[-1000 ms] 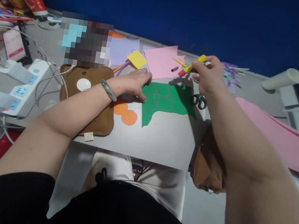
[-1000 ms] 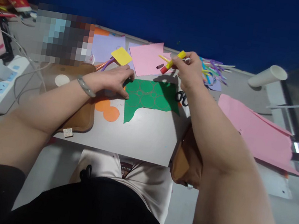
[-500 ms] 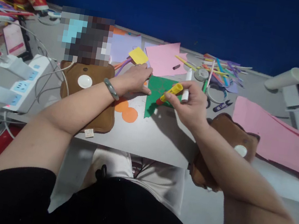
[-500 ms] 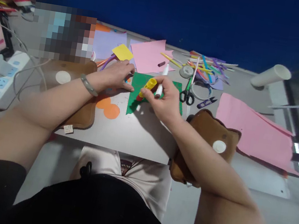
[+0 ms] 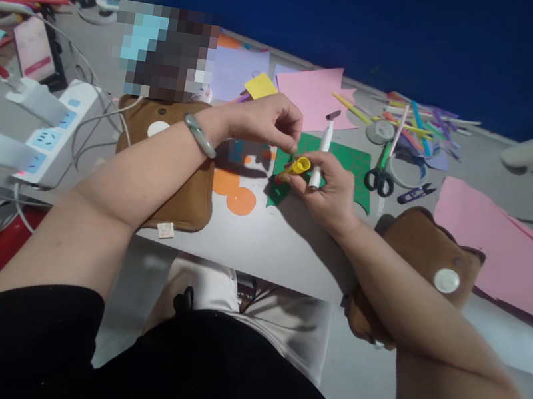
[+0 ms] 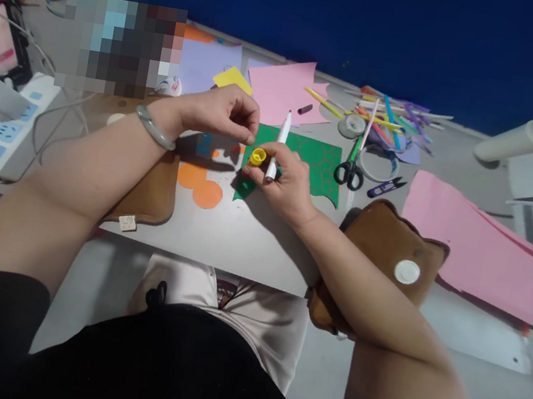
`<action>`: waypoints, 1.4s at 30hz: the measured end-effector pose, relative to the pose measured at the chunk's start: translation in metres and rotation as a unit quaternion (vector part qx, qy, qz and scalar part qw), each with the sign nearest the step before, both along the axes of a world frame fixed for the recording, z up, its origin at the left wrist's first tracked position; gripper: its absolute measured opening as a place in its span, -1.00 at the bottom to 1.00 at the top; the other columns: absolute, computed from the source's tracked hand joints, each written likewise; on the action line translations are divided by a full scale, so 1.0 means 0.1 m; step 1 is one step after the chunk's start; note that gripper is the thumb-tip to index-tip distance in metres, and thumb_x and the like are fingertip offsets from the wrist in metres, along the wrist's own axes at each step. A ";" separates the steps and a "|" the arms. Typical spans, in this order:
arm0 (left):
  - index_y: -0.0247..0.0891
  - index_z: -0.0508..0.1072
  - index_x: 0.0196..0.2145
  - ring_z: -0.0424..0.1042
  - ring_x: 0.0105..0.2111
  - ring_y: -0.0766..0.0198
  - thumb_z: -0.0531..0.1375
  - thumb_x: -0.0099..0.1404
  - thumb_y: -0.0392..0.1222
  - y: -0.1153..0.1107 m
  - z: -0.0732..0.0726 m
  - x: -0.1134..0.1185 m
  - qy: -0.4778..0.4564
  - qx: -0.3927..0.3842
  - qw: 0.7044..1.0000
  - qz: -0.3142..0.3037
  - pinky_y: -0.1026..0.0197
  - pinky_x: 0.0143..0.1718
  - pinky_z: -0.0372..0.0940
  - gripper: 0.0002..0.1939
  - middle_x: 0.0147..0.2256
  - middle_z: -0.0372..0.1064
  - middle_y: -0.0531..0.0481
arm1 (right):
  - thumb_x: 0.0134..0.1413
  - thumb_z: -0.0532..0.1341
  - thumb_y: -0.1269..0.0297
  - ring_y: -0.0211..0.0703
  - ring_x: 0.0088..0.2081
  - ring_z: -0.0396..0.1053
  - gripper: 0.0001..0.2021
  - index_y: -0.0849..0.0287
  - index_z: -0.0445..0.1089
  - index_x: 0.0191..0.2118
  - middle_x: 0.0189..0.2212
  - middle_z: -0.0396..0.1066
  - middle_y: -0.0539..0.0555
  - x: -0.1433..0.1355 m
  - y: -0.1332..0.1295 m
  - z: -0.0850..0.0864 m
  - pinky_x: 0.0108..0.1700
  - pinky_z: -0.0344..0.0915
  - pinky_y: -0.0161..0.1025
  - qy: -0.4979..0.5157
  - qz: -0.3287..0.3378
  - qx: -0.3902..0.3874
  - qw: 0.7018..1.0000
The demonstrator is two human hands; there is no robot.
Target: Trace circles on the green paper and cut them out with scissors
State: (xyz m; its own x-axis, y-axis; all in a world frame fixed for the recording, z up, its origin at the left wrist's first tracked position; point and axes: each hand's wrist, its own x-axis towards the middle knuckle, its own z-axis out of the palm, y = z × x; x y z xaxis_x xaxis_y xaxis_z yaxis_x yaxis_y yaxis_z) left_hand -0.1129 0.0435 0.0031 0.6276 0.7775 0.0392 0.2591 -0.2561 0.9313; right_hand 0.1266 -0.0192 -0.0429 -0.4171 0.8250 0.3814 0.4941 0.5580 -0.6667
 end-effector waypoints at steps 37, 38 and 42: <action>-0.21 0.65 -0.30 0.53 -0.41 0.26 0.57 0.06 -0.06 -0.25 0.11 0.09 0.028 0.004 0.999 -0.027 0.21 -0.33 0.39 -0.70 -0.42 0.58 0.00 | -0.03 0.32 0.36 -0.04 -0.29 0.49 -0.72 0.06 0.48 -0.13 -0.28 0.59 0.07 0.15 0.17 0.07 -0.16 0.45 -0.10 -0.085 0.042 -0.074 0.993; -0.21 0.66 -0.28 0.52 -0.42 0.26 0.56 0.08 -0.04 -0.26 0.11 0.08 0.033 0.002 0.999 -0.024 0.21 -0.34 0.40 -0.69 -0.40 0.59 -0.01 | -0.04 0.30 0.39 -0.02 -0.28 0.50 -0.72 0.07 0.49 -0.13 -0.27 0.60 0.08 0.16 0.17 0.06 -0.15 0.45 -0.09 -0.083 0.029 -0.073 0.993; -0.16 0.68 -0.29 0.52 -0.44 0.27 0.54 0.11 -0.01 -0.31 0.15 0.05 0.070 0.004 0.998 -0.006 0.19 -0.39 0.39 -0.73 -0.37 0.63 -0.02 | -0.05 0.23 0.47 -0.03 -0.25 0.52 -0.63 0.08 0.51 -0.07 -0.23 0.62 0.07 0.13 0.15 0.01 -0.10 0.44 -0.10 -0.049 0.006 -0.090 0.995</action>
